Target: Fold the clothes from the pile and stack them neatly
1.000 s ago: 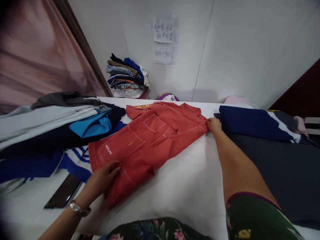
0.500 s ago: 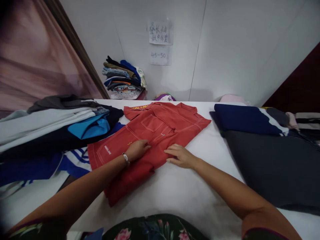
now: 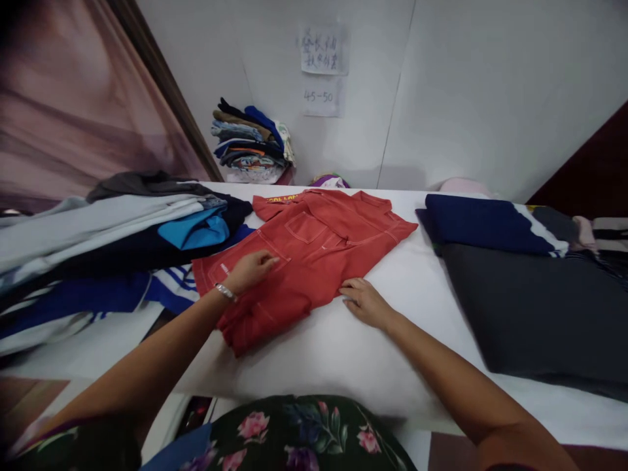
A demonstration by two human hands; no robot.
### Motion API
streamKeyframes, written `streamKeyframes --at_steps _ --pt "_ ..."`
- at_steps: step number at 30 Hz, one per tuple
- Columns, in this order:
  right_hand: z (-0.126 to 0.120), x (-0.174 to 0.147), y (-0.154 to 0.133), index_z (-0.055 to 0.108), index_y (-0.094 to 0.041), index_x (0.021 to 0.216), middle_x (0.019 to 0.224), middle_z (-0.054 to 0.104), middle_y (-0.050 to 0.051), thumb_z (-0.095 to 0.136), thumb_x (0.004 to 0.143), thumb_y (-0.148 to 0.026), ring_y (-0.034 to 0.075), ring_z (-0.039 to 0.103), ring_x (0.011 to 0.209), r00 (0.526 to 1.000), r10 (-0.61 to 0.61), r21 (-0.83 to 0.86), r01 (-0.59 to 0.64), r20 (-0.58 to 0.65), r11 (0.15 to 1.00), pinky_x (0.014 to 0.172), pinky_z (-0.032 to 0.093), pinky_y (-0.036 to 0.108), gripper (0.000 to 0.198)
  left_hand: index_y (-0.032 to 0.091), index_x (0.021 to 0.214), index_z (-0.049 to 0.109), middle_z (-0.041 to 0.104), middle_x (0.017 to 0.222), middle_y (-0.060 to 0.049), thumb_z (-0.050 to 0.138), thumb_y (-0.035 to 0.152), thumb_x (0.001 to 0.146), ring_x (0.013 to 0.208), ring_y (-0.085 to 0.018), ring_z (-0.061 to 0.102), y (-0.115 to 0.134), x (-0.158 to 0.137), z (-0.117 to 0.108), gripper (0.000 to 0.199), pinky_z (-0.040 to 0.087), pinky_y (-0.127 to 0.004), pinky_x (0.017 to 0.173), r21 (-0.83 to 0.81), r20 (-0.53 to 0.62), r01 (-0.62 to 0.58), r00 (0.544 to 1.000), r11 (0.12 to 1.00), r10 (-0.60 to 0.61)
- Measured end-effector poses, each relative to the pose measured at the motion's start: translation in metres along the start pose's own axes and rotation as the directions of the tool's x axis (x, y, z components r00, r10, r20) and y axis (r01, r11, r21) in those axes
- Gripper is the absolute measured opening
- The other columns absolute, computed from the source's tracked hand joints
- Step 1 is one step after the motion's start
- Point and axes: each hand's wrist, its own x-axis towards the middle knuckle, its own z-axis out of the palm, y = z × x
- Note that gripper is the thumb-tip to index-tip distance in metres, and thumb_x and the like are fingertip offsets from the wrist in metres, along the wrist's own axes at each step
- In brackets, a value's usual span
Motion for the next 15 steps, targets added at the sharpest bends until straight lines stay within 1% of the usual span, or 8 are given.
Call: streamKeyframes --at_steps 2,3,4,6,8,9,11,15 --pt "0.004 -0.008 -0.001 0.064 -0.021 0.117 0.119 0.061 0.013 0.05 0.089 -0.023 0.025 0.057 0.108 0.999 0.015 -0.048 -0.016 -0.028 0.999 0.093 0.048 0.047 0.031 0.019 0.078 0.06 0.065 0.073 -0.001 0.046 0.047 0.088 0.065 -0.015 0.056 -0.006 -0.041 -0.01 0.034 0.034 -0.025 0.059 -0.005 -0.192 0.033 0.981 0.999 -0.033" --pt "0.006 -0.01 -0.001 0.064 -0.021 0.118 0.121 0.06 0.014 0.05 0.089 -0.024 0.027 0.056 0.111 0.999 0.023 -0.071 -0.026 -0.039 0.997 0.094 0.047 0.048 0.032 0.019 0.076 0.059 0.062 0.07 0.0 0.046 0.049 0.088 0.063 -0.014 0.054 -0.007 -0.065 -0.011 0.035 0.034 -0.025 0.058 0.003 -0.257 0.044 0.966 0.999 -0.042" --pt "0.007 -0.011 0.0 0.064 -0.021 0.119 0.123 0.059 0.014 0.05 0.089 -0.025 0.028 0.055 0.113 0.998 0.036 -0.093 -0.04 -0.048 0.995 0.094 0.047 0.05 0.033 0.02 0.074 0.058 0.06 0.067 0.001 0.046 0.051 0.088 0.06 -0.013 0.052 -0.008 -0.09 -0.009 0.036 0.034 -0.025 0.057 0.012 -0.292 0.048 0.956 0.999 -0.042" --pt "0.01 -0.009 0.004 0.064 -0.02 0.12 0.125 0.058 0.015 0.052 0.088 -0.027 0.03 0.054 0.115 0.996 0.063 -0.134 -0.07 -0.058 0.989 0.094 0.047 0.051 0.034 0.02 0.074 0.056 0.058 0.067 0.001 0.049 0.053 0.087 0.06 -0.013 0.051 -0.005 -0.135 0.003 0.035 0.036 -0.025 0.059 0.033 -0.271 0.002 0.962 0.999 0.007" --pt "0.012 -0.001 0.008 0.066 -0.019 0.117 0.124 0.059 0.016 0.053 0.087 -0.026 0.03 0.054 0.114 0.996 0.073 -0.159 -0.081 -0.057 0.984 0.094 0.047 0.052 0.034 0.021 0.077 0.057 0.06 0.072 0.0 0.053 0.052 0.086 0.066 -0.015 0.054 0.001 -0.166 0.022 0.032 0.039 -0.026 0.062 0.071 -0.211 -0.04 0.976 0.997 0.054" --pt "0.013 0.003 0.009 0.068 -0.02 0.114 0.122 0.06 0.015 0.053 0.086 -0.025 0.03 0.055 0.113 0.996 0.073 -0.164 -0.081 -0.054 0.983 0.093 0.048 0.051 0.032 0.021 0.08 0.058 0.061 0.077 -0.001 0.055 0.051 0.086 0.071 -0.016 0.056 0.005 -0.175 0.03 0.03 0.04 -0.027 0.064 0.1 -0.195 -0.046 0.979 0.994 0.065" --pt "0.015 0.012 0.009 0.071 -0.022 0.108 0.118 0.063 0.013 0.052 0.086 -0.025 0.028 0.058 0.108 0.994 0.089 -0.156 -0.098 -0.068 0.983 0.09 0.049 0.048 0.029 0.021 0.086 0.06 0.062 0.088 -0.005 0.058 0.05 0.084 0.082 -0.02 0.057 0.012 -0.181 0.042 0.028 0.043 -0.031 0.071 0.165 -0.197 -0.041 0.978 0.985 0.073" --pt "0.015 0.026 0.004 0.071 -0.024 0.103 0.108 0.068 0.008 0.049 0.088 -0.026 0.024 0.062 0.099 0.964 0.181 -0.019 -0.188 -0.195 0.982 0.087 0.051 0.042 0.026 0.017 0.098 0.06 0.061 0.104 -0.011 0.066 0.049 0.079 0.095 -0.027 0.055 0.021 -0.168 0.05 0.037 0.042 -0.038 0.084 0.251 -0.222 -0.024 0.972 0.968 0.082"
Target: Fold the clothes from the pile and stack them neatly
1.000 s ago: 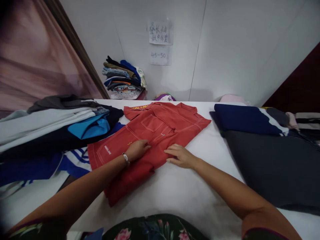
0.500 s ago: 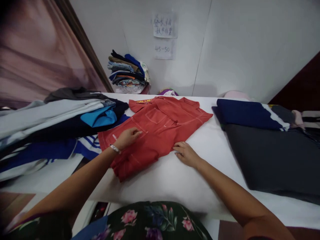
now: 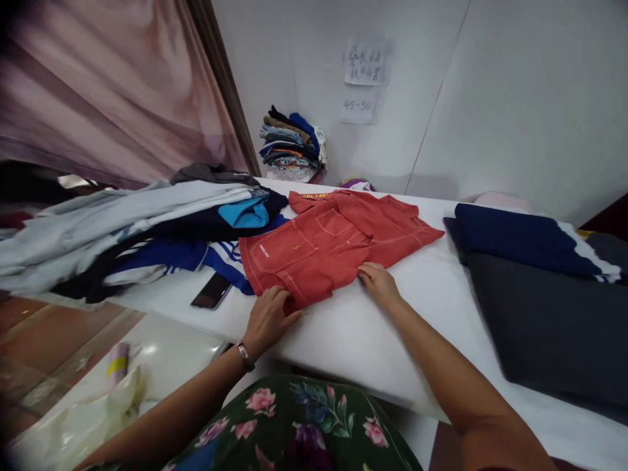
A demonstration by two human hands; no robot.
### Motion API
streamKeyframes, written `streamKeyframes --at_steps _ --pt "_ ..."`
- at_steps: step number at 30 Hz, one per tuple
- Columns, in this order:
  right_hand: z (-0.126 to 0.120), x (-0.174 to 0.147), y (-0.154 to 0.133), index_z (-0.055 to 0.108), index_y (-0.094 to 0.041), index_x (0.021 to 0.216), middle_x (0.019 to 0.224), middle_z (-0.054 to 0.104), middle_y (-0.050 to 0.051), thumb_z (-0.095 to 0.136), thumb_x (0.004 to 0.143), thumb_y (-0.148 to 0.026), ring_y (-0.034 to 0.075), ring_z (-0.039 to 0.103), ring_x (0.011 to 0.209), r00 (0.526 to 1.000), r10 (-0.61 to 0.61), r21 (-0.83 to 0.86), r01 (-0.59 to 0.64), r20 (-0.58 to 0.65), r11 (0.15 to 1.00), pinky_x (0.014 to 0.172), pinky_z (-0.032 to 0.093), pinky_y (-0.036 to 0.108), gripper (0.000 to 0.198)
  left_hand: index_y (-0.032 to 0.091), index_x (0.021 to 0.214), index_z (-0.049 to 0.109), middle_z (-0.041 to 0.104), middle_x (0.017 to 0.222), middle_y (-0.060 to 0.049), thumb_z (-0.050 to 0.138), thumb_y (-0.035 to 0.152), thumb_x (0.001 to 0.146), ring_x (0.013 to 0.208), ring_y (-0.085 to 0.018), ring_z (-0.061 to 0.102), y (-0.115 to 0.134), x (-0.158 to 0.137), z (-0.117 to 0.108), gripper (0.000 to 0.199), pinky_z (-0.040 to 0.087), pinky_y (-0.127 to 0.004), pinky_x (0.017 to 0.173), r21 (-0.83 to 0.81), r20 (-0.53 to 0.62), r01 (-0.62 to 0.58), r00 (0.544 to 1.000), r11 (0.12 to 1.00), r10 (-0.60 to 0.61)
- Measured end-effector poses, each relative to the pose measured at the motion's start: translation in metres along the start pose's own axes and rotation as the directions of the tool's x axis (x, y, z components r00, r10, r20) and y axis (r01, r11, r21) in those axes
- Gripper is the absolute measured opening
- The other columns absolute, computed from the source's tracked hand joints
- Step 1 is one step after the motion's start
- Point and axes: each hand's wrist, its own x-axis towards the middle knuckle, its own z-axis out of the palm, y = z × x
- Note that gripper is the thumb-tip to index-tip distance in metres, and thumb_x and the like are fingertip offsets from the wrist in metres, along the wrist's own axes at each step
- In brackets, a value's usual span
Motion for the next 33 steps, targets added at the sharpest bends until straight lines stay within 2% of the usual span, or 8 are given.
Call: streamKeyframes --at_steps 3,6,11,16,21,25,30,33 --pt "-0.001 0.007 -0.005 0.07 -0.023 0.101 0.103 0.07 0.007 0.049 0.088 -0.027 0.023 0.062 0.096 0.996 0.026 0.091 -0.018 -0.088 0.996 0.088 0.05 0.042 0.025 0.015 0.104 0.058 0.06 0.11 -0.013 0.066 0.044 0.079 0.1 -0.029 0.054 0.005 0.016 0.003 0.039 0.041 -0.04 0.085 0.001 -0.048 0.03 0.998 1.0 -0.029" --pt "-0.004 0.015 -0.009 0.071 -0.022 0.097 0.095 0.07 0.007 0.049 0.087 -0.031 0.022 0.063 0.09 0.987 0.039 0.146 -0.016 -0.157 0.989 0.083 0.051 0.04 0.025 0.016 0.093 0.06 0.063 0.1 -0.01 0.061 0.031 0.083 0.095 -0.026 0.055 0.009 0.036 -0.002 0.018 0.041 -0.037 0.08 -0.09 -0.114 0.051 0.992 0.995 -0.061" --pt "-0.012 0.022 -0.014 0.069 -0.022 0.097 0.093 0.07 0.007 0.051 0.086 -0.032 0.021 0.064 0.086 0.971 0.05 0.174 -0.009 -0.235 0.985 0.08 0.051 0.038 0.023 0.019 0.085 0.064 0.067 0.094 -0.005 0.055 0.026 0.088 0.092 -0.021 0.057 0.004 0.073 -0.054 0.012 0.04 -0.035 0.085 -0.191 -0.257 -0.075 0.966 0.979 0.024" --pt "-0.012 0.014 -0.017 0.066 -0.022 0.096 0.095 0.068 0.006 0.052 0.083 -0.023 0.021 0.062 0.089 0.972 -0.016 0.184 0.06 -0.236 0.981 0.082 0.05 0.038 0.02 0.023 0.09 0.071 0.068 0.106 -0.005 0.048 0.028 0.092 0.106 -0.025 0.051 0.005 0.079 -0.094 0.024 0.03 -0.043 0.096 0.02 -0.282 -0.151 0.948 0.988 0.15" --pt "0.002 -0.01 -0.018 0.066 -0.021 0.084 0.09 0.068 0.006 0.049 0.074 -0.013 0.023 0.06 0.087 0.998 0.004 0.103 0.003 -0.065 0.995 0.081 0.05 0.04 0.022 0.023 0.077 0.071 0.068 0.092 -0.004 0.053 0.023 0.085 0.088 -0.02 0.054 0.002 0.048 -0.065 0.02 0.036 -0.039 0.085 -0.105 -0.068 -0.144 0.988 0.984 0.137" --pt "0.005 -0.031 -0.05 0.067 -0.022 0.099 0.097 0.067 0.007 0.046 0.082 -0.015 0.023 0.06 0.092 0.997 -0.014 0.147 0.025 -0.075 0.989 0.083 0.05 0.041 0.028 0.021 0.077 0.068 0.067 0.087 -0.004 0.054 0.021 0.082 0.085 -0.019 0.056 0.007 0.009 -0.041 0.015 0.038 -0.036 0.083 -0.276 -0.086 -0.079 0.995 0.958 0.057" --pt "0.01 -0.052 -0.112 0.062 -0.023 0.115 0.097 0.066 0.008 0.051 0.091 -0.031 0.021 0.061 0.089 0.988 -0.119 0.32 0.084 0.093 0.944 0.078 0.053 0.035 0.027 0.02 0.078 0.052 0.057 0.071 0.0 0.042 0.028 0.089 0.065 -0.014 0.052 0.03 -0.026 -0.021 0.018 0.041 -0.027 0.064 -0.625 0.052 0.086 0.996 0.776 -0.068" --pt "0.011 -0.058 -0.133 0.062 -0.024 0.117 0.101 0.066 0.008 0.052 0.092 -0.033 0.021 0.061 0.092 0.989 -0.118 0.359 0.079 0.086 0.93 0.082 0.053 0.036 0.028 0.021 0.082 0.046 0.054 0.072 0.001 0.034 0.031 0.092 0.065 -0.014 0.051 0.033 -0.027 -0.022 0.019 0.043 -0.026 0.063 -0.703 0.014 0.121 0.988 0.701 -0.157"
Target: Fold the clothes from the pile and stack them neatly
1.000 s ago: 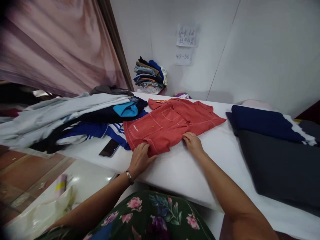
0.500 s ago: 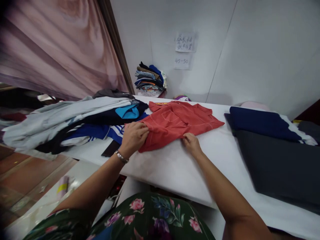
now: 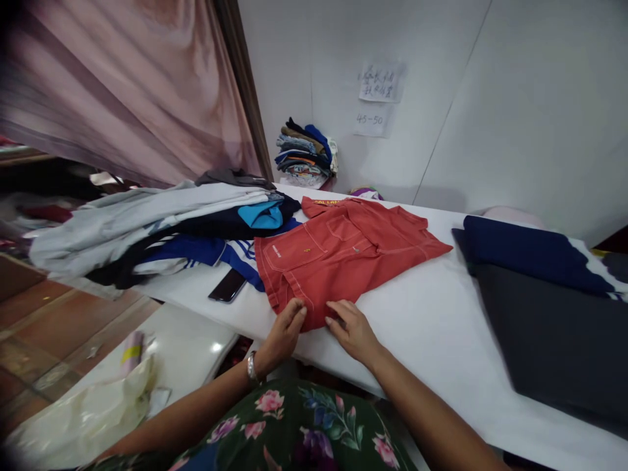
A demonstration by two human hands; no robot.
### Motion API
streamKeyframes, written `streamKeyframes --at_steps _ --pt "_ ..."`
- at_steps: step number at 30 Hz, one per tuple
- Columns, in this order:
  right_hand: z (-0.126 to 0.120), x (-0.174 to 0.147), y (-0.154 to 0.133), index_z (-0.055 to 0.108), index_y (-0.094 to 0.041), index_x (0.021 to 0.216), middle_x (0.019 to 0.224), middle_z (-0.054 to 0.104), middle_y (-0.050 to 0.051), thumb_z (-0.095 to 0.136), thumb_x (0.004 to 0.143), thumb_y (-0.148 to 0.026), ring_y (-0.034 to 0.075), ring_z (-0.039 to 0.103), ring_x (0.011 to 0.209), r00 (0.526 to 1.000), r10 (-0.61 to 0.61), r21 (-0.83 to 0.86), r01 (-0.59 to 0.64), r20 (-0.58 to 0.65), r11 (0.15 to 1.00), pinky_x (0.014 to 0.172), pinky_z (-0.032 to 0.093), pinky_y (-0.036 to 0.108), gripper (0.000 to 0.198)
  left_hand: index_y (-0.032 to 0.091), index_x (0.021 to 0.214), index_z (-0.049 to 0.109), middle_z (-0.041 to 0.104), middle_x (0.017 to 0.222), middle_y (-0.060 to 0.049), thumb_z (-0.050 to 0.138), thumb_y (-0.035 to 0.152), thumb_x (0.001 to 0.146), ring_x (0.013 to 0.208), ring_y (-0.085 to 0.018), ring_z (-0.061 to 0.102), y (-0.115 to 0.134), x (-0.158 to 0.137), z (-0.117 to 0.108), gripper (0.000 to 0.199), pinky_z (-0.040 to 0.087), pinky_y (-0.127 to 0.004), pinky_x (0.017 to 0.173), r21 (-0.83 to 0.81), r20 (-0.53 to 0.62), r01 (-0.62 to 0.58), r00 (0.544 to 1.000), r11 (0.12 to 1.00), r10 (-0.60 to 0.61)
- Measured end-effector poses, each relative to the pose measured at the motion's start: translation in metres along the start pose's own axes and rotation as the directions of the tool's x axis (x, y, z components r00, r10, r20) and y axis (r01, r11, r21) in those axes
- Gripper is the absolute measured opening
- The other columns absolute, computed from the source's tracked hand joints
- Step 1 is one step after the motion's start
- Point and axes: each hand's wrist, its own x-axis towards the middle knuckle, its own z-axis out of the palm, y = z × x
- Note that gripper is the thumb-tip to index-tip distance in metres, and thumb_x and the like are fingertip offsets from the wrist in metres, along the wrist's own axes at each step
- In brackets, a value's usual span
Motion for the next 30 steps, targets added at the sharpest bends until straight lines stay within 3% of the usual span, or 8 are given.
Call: streamKeyframes --at_steps 5,9,12,15,18,23,27,30 --pt "0.0 -0.001 -0.015 0.062 -0.025 0.118 0.108 0.065 0.009 0.051 0.092 -0.031 0.022 0.061 0.098 0.999 -0.033 0.051 0.034 -0.017 0.998 0.084 0.053 0.038 0.028 0.022 0.097 0.051 0.059 0.083 -0.002 0.038 0.032 0.091 0.072 -0.016 0.057 -0.001 0.007 -0.018 0.017 0.042 -0.029 0.07 0.128 -0.052 -0.066 0.996 0.99 0.073" --pt "0.002 -0.009 -0.016 0.068 -0.025 0.104 0.095 0.07 0.006 0.05 0.093 -0.03 0.02 0.065 0.086 0.992 0.02 0.065 -0.028 0.125 0.997 0.078 0.054 0.035 0.023 0.021 0.078 0.049 0.057 0.073 0.0 0.04 0.031 0.086 0.068 -0.015 0.055 -0.027 -0.001 -0.017 0.015 0.045 -0.029 0.067 -0.049 -0.034 0.155 0.987 0.987 -0.157" --pt "-0.003 -0.017 -0.006 0.07 -0.023 0.1 0.094 0.071 0.005 0.048 0.093 -0.028 0.019 0.067 0.083 0.984 0.073 0.085 -0.088 0.165 0.992 0.075 0.055 0.032 0.024 0.02 0.083 0.051 0.054 0.07 0.002 0.045 0.036 0.084 0.064 -0.013 0.052 -0.038 -0.008 -0.019 0.017 0.044 -0.027 0.062 -0.213 0.053 0.279 0.96 0.936 -0.274" --pt "-0.019 -0.014 0.011 0.07 -0.022 0.1 0.096 0.072 0.006 0.049 0.092 -0.03 0.02 0.067 0.085 0.987 0.134 0.048 -0.139 0.083 0.989 0.073 0.055 0.032 0.024 0.019 0.097 0.052 0.056 0.071 0.002 0.055 0.046 0.081 0.063 -0.013 0.052 -0.034 -0.006 -0.027 0.031 0.042 -0.026 0.058 -0.315 0.186 0.33 0.941 0.89 -0.283" --pt "-0.041 0.002 0.032 0.071 -0.022 0.1 0.094 0.072 0.006 0.051 0.09 -0.032 0.02 0.068 0.084 0.983 0.182 -0.034 -0.183 -0.03 0.982 0.067 0.055 0.031 0.025 0.019 0.084 0.051 0.053 0.067 0.004 0.063 0.047 0.076 0.059 -0.011 0.049 -0.028 0.001 -0.031 0.031 0.039 -0.024 0.054 -0.31 0.259 0.332 0.931 0.891 -0.256" --pt "-0.072 0.035 0.074 0.071 -0.021 0.095 0.092 0.073 0.006 0.054 0.084 -0.033 0.021 0.068 0.083 0.961 0.189 -0.135 -0.218 -0.203 0.966 0.075 0.055 0.036 0.024 0.019 0.061 0.041 0.038 0.053 0.007 0.064 0.046 0.076 0.049 -0.007 0.037 -0.033 0.014 -0.032 0.038 0.03 -0.021 0.047 -0.173 0.16 0.244 0.963 0.954 -0.217" --pt "-0.081 0.059 0.099 0.07 -0.019 0.099 0.099 0.072 0.007 0.05 0.083 -0.026 0.021 0.067 0.091 0.948 0.245 -0.267 -0.294 -0.203 0.918 0.083 0.054 0.038 0.026 0.017 0.093 0.056 0.051 0.061 0.005 0.061 0.048 0.081 0.051 -0.011 0.05 -0.031 0.031 -0.035 0.034 0.041 -0.023 0.049 -0.349 0.126 0.434 0.9 0.831 -0.417" --pt "-0.083 0.077 0.111 0.068 -0.018 0.109 0.111 0.069 0.008 0.048 0.085 -0.021 0.019 0.064 0.103 0.939 0.309 -0.417 -0.344 -0.152 0.841 0.092 0.05 0.034 0.031 0.017 0.129 0.042 0.061 0.077 0.001 0.071 0.038 0.076 0.058 -0.013 0.059 -0.028 0.048 -0.032 0.064 0.048 -0.025 0.054 -0.522 0.088 0.504 0.834 0.688 -0.544"
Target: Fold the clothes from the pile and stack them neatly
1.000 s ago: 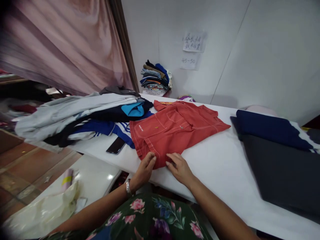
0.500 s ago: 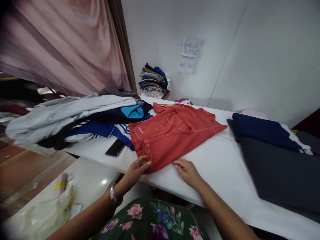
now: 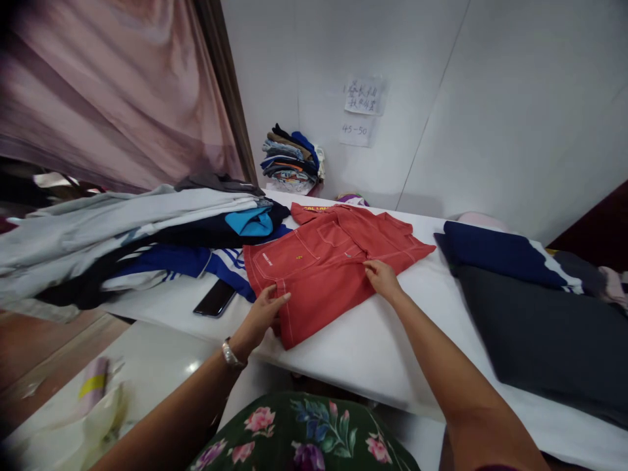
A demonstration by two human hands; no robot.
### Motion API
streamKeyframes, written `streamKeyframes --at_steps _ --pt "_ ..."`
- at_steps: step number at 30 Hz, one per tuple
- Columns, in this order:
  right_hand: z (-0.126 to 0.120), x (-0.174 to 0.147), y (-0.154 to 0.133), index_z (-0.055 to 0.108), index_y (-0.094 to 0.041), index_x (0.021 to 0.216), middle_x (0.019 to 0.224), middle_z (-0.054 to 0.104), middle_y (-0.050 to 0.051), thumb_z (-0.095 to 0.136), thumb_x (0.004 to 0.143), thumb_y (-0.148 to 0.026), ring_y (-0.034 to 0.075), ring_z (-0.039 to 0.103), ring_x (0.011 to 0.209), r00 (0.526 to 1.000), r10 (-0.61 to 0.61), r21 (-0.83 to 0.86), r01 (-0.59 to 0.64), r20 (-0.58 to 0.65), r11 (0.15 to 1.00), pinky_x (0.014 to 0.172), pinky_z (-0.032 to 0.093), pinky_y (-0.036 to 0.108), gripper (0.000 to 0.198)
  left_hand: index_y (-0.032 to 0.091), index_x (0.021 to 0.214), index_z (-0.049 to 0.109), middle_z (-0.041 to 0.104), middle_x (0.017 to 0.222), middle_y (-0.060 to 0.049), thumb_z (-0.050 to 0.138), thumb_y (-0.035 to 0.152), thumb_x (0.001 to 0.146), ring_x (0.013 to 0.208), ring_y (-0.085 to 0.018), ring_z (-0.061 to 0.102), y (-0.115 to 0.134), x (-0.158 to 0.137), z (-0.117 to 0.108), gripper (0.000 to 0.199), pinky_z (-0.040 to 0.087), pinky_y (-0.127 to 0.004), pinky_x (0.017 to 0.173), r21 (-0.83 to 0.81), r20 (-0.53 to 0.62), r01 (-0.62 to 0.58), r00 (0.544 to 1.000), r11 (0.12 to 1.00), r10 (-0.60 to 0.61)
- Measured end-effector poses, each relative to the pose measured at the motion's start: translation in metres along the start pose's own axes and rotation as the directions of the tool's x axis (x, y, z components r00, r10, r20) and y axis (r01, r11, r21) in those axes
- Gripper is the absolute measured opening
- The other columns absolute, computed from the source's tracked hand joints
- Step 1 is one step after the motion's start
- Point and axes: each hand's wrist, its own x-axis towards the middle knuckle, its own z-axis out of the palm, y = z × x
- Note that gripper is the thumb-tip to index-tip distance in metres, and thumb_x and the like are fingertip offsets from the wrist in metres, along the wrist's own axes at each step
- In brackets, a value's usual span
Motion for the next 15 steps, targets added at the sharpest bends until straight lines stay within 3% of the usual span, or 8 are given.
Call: streamKeyframes --at_steps 2,4,6,9,12,15 --pt "0.002 0.012 0.003 0.066 -0.017 0.114 0.116 0.067 0.008 0.048 0.084 -0.017 0.02 0.061 0.109 0.999 0.018 -0.06 -0.016 0.03 0.998 0.096 0.047 0.033 0.035 0.018 0.142 0.029 0.065 0.087 -0.003 0.074 0.028 0.074 0.064 -0.014 0.063 0.003 0.009 0.006 0.082 0.052 -0.027 0.062 -0.096 -0.046 -0.042 0.998 0.995 0.037" --pt "0.002 0.022 0.007 0.065 -0.016 0.117 0.119 0.065 0.01 0.048 0.082 -0.013 0.022 0.059 0.111 0.997 0.044 -0.109 -0.038 0.056 0.993 0.097 0.045 0.034 0.039 0.018 0.147 0.021 0.068 0.094 -0.005 0.071 0.02 0.075 0.071 -0.015 0.065 0.004 0.018 0.009 0.087 0.054 -0.03 0.07 -0.161 -0.043 -0.101 0.995 0.982 0.095" --pt "0.001 0.03 0.014 0.064 -0.015 0.12 0.123 0.063 0.011 0.048 0.08 -0.008 0.024 0.057 0.113 0.993 0.074 -0.17 -0.058 0.087 0.984 0.097 0.044 0.034 0.044 0.018 0.145 0.028 0.068 0.098 -0.006 0.067 0.017 0.076 0.08 -0.017 0.066 0.005 0.023 0.01 0.08 0.054 -0.031 0.076 -0.131 -0.008 -0.168 0.986 0.977 0.169" --pt "-0.002 0.039 0.023 0.061 -0.019 0.125 0.126 0.061 0.009 0.048 0.078 -0.005 0.023 0.056 0.114 0.984 0.097 -0.255 -0.056 0.151 0.965 0.093 0.044 0.03 0.051 0.016 0.129 0.052 0.068 0.096 -0.005 0.066 0.023 0.075 0.088 -0.019 0.065 0.01 0.021 0.008 0.056 0.051 -0.03 0.078 0.146 0.022 -0.323 0.946 0.935 0.324" --pt "-0.004 0.048 0.026 0.057 -0.023 0.131 0.121 0.061 0.009 0.05 0.081 -0.011 0.024 0.057 0.11 0.971 0.111 -0.334 -0.035 0.213 0.942 0.086 0.044 0.028 0.052 0.017 0.12 0.06 0.067 0.085 -0.002 0.063 0.032 0.077 0.081 -0.019 0.064 0.022 0.007 0.007 0.045 0.049 -0.029 0.073 0.45 0.057 -0.42 0.894 0.788 0.444" --pt "-0.006 0.057 0.026 0.055 -0.027 0.134 0.112 0.062 0.01 0.048 0.086 -0.018 0.025 0.057 0.106 0.959 0.116 -0.401 -0.002 0.26 0.916 0.078 0.044 0.028 0.049 0.018 0.119 0.062 0.066 0.075 0.0 0.059 0.033 0.081 0.071 -0.018 0.063 0.035 -0.011 0.012 0.04 0.047 -0.028 0.068 0.639 0.113 -0.45 0.857 0.623 0.503"
